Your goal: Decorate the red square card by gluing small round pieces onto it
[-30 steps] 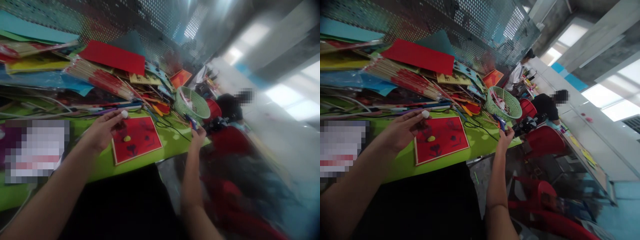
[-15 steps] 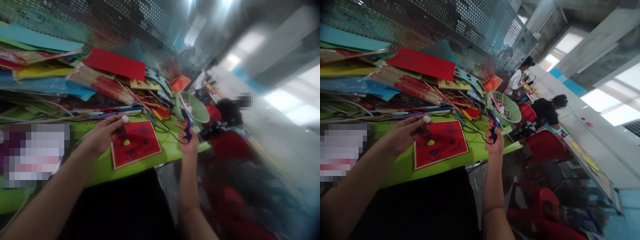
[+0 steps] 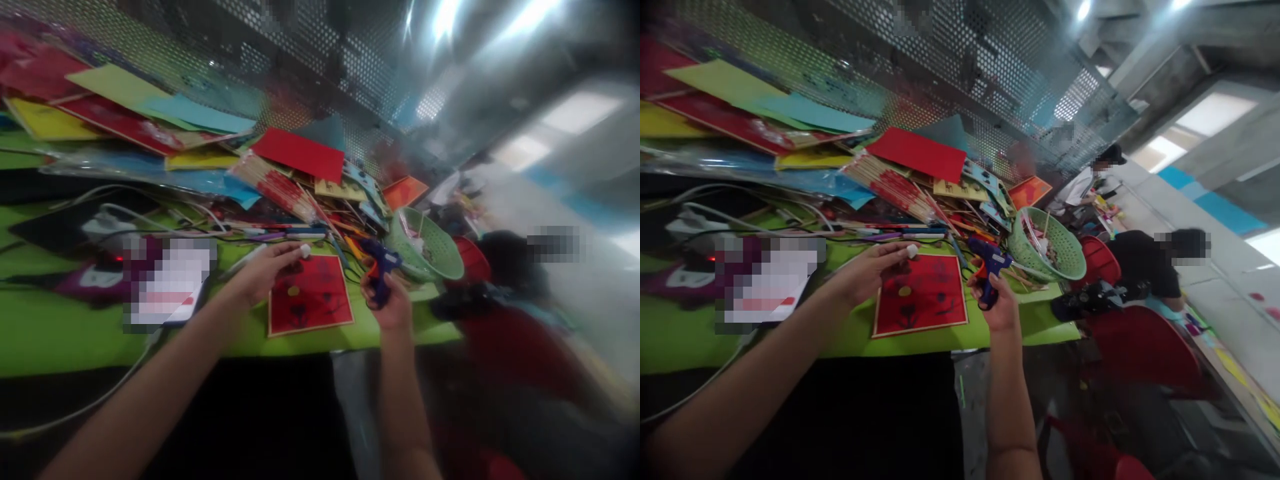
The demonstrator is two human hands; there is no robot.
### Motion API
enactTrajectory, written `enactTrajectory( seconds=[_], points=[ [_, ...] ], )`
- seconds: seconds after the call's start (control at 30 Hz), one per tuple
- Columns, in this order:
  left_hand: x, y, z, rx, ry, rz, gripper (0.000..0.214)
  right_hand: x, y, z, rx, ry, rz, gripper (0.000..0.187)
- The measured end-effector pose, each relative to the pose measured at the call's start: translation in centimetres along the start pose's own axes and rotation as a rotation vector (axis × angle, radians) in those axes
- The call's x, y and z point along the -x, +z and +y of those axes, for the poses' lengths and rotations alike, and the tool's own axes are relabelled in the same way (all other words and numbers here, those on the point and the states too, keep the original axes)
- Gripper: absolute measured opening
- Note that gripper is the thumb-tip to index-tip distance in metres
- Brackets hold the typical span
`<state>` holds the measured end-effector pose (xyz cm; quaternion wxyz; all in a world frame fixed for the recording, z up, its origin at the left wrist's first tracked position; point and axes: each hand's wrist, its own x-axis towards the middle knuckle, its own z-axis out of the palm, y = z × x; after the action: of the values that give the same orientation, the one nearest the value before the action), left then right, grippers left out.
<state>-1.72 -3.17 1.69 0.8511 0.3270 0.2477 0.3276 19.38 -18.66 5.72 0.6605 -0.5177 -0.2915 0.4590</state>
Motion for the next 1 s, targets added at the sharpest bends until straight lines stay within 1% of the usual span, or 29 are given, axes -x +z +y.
enactTrajectory(
  seconds=[0.13, 0.27, 0.43, 0.63, 0.8, 1.0],
  points=[
    [-0.1, -0.3, -0.2, -0.028, -0.002, -0.033, 0.035, -0.4, 1.3, 0.5, 0.073, -0.009, -0.048, 0.034],
    [0.0, -0.5, -0.3, -0.061, -0.016, -0.043, 0.034, -0.3, 1.7, 0.8, 0.143, -0.051, -0.046, 0.029],
    [0.0, -0.4, -0.2, -0.039, 0.015, -0.073, 0.026, 0.1, 2.2, 0.9, 0.277, -0.087, -0.05, 0.031],
    [0.2, -0.1, 0.0, -0.015, 0.017, -0.086, 0.023, 0.1, 1.6, 0.9, 0.446, -0.152, -0.135, 0.033],
    [0.2, 0.0, 0.1, -0.035, 0.017, -0.078, 0.028, -0.1, 1.1, 1.2, 0.527, -0.165, -0.142, 0.033],
    [0.2, -0.1, 0.1, -0.029, -0.014, -0.069, 0.023, -0.1, 1.0, 1.3, 0.584, -0.137, -0.133, 0.035]
  ],
)
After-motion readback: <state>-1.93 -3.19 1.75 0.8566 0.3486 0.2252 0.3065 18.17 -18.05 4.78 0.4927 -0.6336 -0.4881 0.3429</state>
